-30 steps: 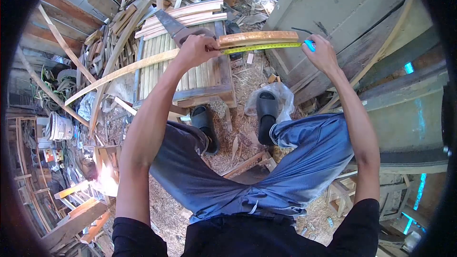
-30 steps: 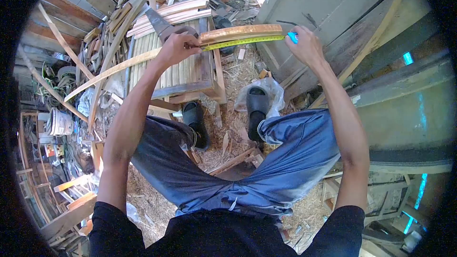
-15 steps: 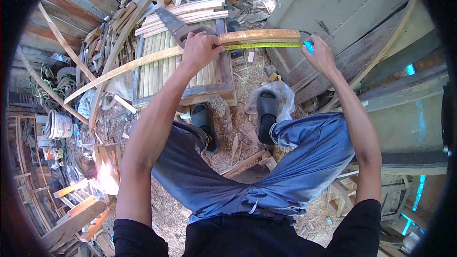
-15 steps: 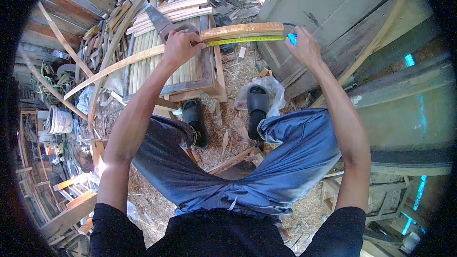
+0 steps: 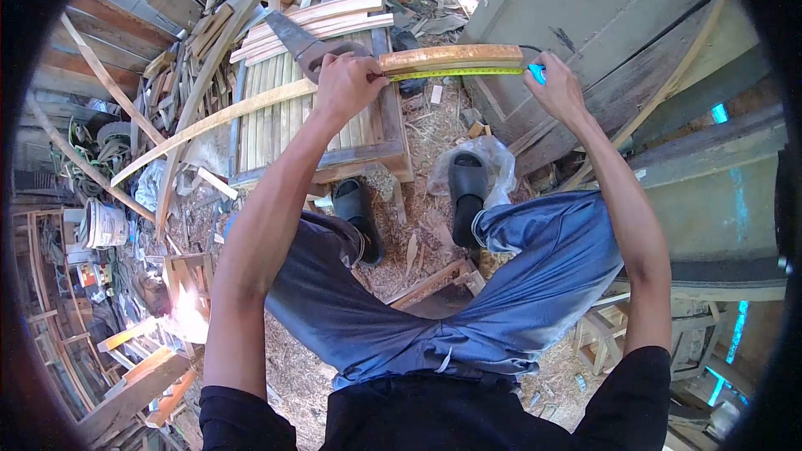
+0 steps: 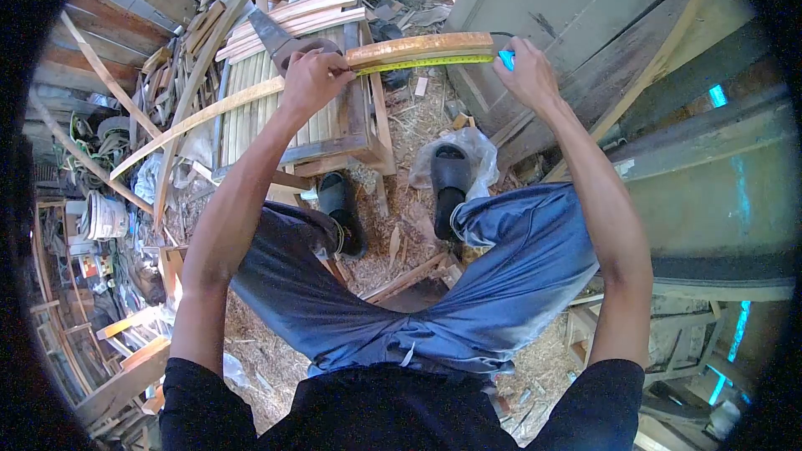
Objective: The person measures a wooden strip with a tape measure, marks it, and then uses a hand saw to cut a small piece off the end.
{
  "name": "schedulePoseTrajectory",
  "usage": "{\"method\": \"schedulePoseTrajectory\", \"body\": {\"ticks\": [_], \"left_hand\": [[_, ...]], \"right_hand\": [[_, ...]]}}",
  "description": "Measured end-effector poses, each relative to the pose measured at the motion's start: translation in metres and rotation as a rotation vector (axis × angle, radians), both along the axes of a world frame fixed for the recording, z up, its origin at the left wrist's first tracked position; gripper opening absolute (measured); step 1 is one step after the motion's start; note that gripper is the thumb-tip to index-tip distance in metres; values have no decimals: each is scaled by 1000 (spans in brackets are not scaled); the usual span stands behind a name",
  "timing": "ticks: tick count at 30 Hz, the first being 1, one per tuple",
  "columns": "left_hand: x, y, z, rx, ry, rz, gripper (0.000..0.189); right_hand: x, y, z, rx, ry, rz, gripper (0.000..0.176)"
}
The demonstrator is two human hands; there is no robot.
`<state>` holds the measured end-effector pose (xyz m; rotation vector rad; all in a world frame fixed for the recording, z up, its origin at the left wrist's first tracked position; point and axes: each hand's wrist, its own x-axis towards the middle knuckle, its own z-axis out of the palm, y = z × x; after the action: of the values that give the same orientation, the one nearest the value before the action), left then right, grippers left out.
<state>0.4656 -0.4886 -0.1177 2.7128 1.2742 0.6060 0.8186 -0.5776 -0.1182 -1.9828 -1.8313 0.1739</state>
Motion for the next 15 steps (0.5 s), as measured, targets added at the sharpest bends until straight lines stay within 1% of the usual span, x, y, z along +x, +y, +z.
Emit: {"method": "schedulePoseTrajectory", "body": {"ticks": [3, 9, 15], "left_hand": [[1, -1, 0, 34, -8, -1, 14], [1, -1, 2, -18, 25, 28, 15], [2, -2, 0, -1, -23, 8, 15]], "right_hand": [[1, 0, -1, -4, 10, -10, 28], [-1, 0, -1, 8, 1, -10, 28], [-2, 0, 0, -18, 18, -17, 31]]}}
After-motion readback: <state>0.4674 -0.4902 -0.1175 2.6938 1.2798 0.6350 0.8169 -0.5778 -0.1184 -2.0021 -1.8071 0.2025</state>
